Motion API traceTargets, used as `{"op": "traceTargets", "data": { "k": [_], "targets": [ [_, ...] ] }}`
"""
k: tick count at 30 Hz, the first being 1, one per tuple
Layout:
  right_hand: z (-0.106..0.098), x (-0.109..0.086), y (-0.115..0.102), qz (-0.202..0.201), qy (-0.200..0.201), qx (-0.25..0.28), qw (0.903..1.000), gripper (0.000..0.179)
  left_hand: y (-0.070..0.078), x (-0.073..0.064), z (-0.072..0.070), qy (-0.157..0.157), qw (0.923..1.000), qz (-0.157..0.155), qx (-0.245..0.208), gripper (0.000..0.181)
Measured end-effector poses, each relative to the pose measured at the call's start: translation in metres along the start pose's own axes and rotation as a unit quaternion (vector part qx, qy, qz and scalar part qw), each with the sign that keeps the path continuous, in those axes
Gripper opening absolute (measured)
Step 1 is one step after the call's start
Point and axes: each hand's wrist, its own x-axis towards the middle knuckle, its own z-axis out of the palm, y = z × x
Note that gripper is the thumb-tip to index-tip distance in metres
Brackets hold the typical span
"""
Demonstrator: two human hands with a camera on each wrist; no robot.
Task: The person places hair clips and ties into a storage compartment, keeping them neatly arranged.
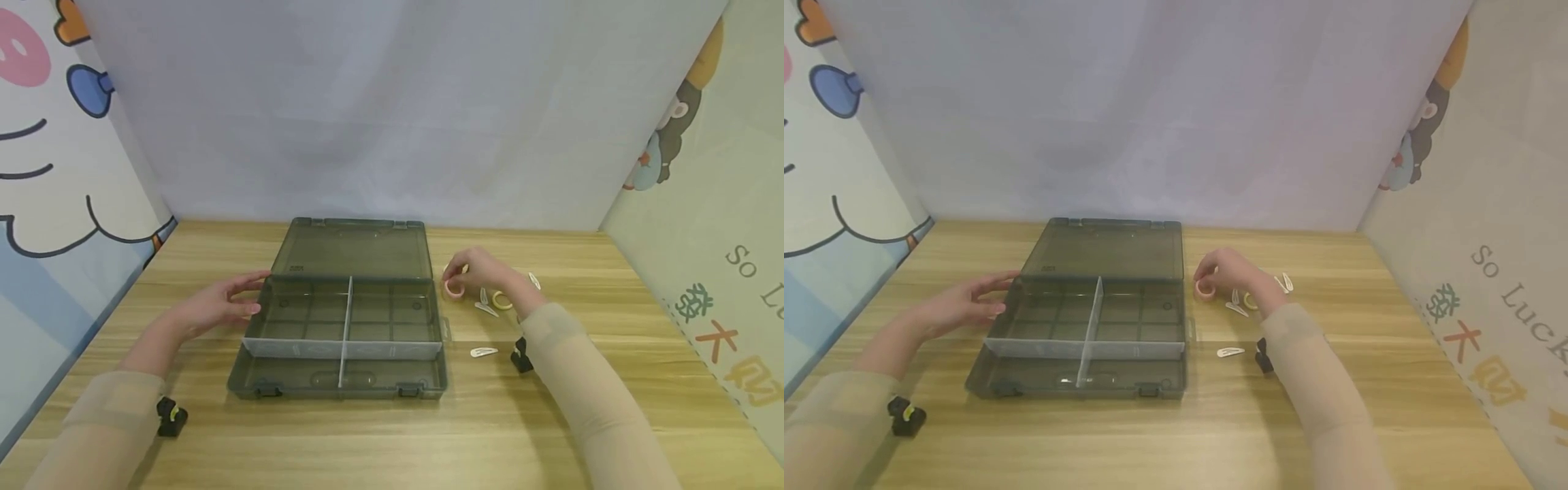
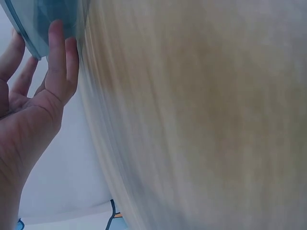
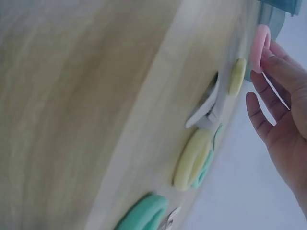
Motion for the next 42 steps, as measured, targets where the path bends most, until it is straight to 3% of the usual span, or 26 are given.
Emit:
{"op": "traceTargets", "data": {
  "k": [10, 22, 34, 42],
  "targets": [
    [-0.017, -0.004, -0.016, -0.012, -0.006, -0.022, 0.9997, 0.010, 0.001, -0.001, 0.000, 0.004, 1.0000, 0.000, 0.000, 0.075],
    [-0.043, -0.002, -0.048, 0.007, -0.014, 0.005, 0.9999, 0.011, 0.000, 0.001, -0.001, 0.006, 0.9999, -0.003, 0.009, 0.074],
    [-0.057, 0.016, -0.089, -0.025, 0.006, -0.017, 0.9995, 0.007, 0.002, -0.001, -0.001, 0.005, 0.9999, -0.008, 0.011, 0.074],
    [-0.061, 0.033, -0.121, -0.033, 0.000, -0.011, 0.9994, 0.008, 0.002, -0.001, -0.001, 0.004, 0.9999, -0.008, 0.008, 0.074]
  ]
}}
